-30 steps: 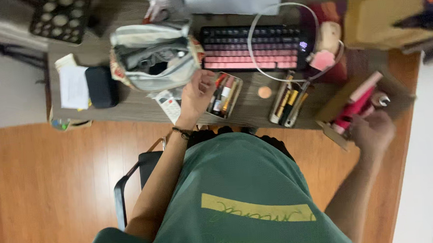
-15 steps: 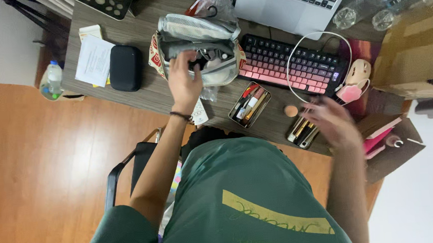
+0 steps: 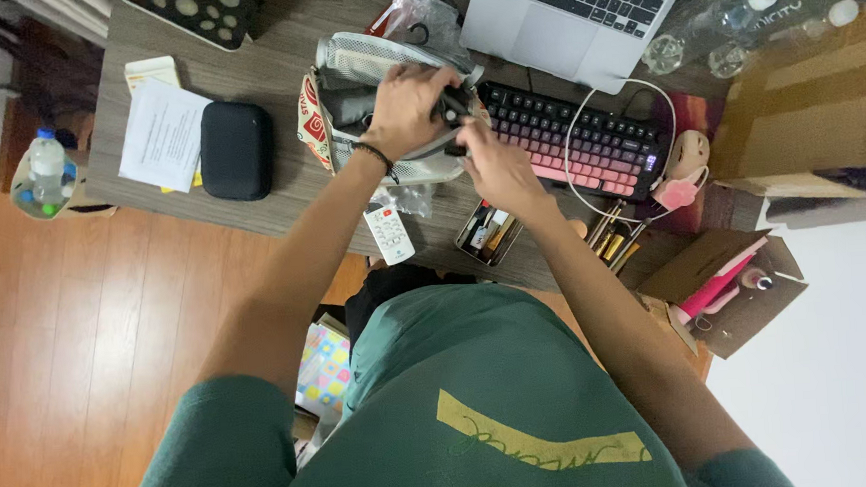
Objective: The person organizes cosmetic items by transferring them from a mesh bag and a cardboard box onto a desk. They handle various items including tubes, compacts, and brushes, placing them into a metal tin or arranging them on the desk surface.
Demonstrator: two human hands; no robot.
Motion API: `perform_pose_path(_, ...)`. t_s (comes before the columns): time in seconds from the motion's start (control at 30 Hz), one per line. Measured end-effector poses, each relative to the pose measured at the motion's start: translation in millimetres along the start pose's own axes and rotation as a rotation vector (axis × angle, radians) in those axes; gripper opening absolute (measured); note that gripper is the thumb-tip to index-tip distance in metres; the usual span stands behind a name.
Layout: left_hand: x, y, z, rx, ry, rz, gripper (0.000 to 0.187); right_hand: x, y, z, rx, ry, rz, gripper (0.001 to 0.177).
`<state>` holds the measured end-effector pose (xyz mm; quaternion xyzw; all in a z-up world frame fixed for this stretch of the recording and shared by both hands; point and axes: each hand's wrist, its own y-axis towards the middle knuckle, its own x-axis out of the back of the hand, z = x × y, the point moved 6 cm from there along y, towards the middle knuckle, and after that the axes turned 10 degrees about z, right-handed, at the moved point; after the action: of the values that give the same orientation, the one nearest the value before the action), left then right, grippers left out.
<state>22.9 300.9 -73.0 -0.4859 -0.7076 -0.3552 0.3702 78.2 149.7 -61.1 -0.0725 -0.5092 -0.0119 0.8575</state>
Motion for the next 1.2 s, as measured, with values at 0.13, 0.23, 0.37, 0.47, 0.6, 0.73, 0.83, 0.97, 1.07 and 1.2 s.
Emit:
perform_pose_path(0.13, 3.2, 9.2, 23.1, -0.009, -0.011, -0.053, 0.045, 1.2, -3.1, -4.5, -0.021, -0.208, 0.117, 0.030)
perform_pose_path(0.23, 5.3, 18.6, 33.4, -0.004, -0.005, -0.030, 0.045, 11.6, -5.6, -7.1, -0.057, -0.248, 0.211, 0.024)
perform_pose_path(0.37, 14.5, 25.6, 39.5, -0.065, 0.024, -0.065, 0.045, 30.1, -12.0, -5.8, -0.068, -0.232, 0.275, 0.024)
perform_pose_path(0.47, 15.5, 25.3, 42.3, -0.059, -0.011, -0.061, 0.043, 32.5, -11.6, -1.8, 0.009, -0.267, 0.253, 0.023)
perform_pose_path(0.6, 22.5, 20.2, 40.1, -0.140, -0.183, -0.111, 0.045, 28.4, -9.8, 0.5, -0.001, -0.258, 0.267, 0.028)
perform_pose_path(0.73, 33.4, 14.6, 48.5, -0.093, -0.307, -0.005, 0.051, 34.8, -7.0, 11.1, -0.031, -0.111, 0.255, 0.026)
perform_pose_path(0.83, 53.8, 0.9, 59.7, -0.078, -0.381, 0.051, 0.053, 33.5, -6.3, 19.7, -0.028, -0.003, 0.208, 0.024)
perform_pose_path(0.97, 90.7, -38.9, 73.2, 0.011, -0.309, 0.037, 0.052, 2.6, 12.0, 22.4, -0.053, 0.028, 0.275, 0.016)
perform_pose_path(1.07, 96.6, -62.0, 71.0, 0.149, -0.258, 0.073, 0.056, -16.9, 26.8, 31.1, -0.008, 0.073, 0.239, 0.015)
perform_pose_path(1.2, 84.8, -66.5, 62.8, 0.079, -0.077, 0.022, 0.059, -27.2, 49.3, 41.4, 0.134, 0.052, 0.114, 0.023)
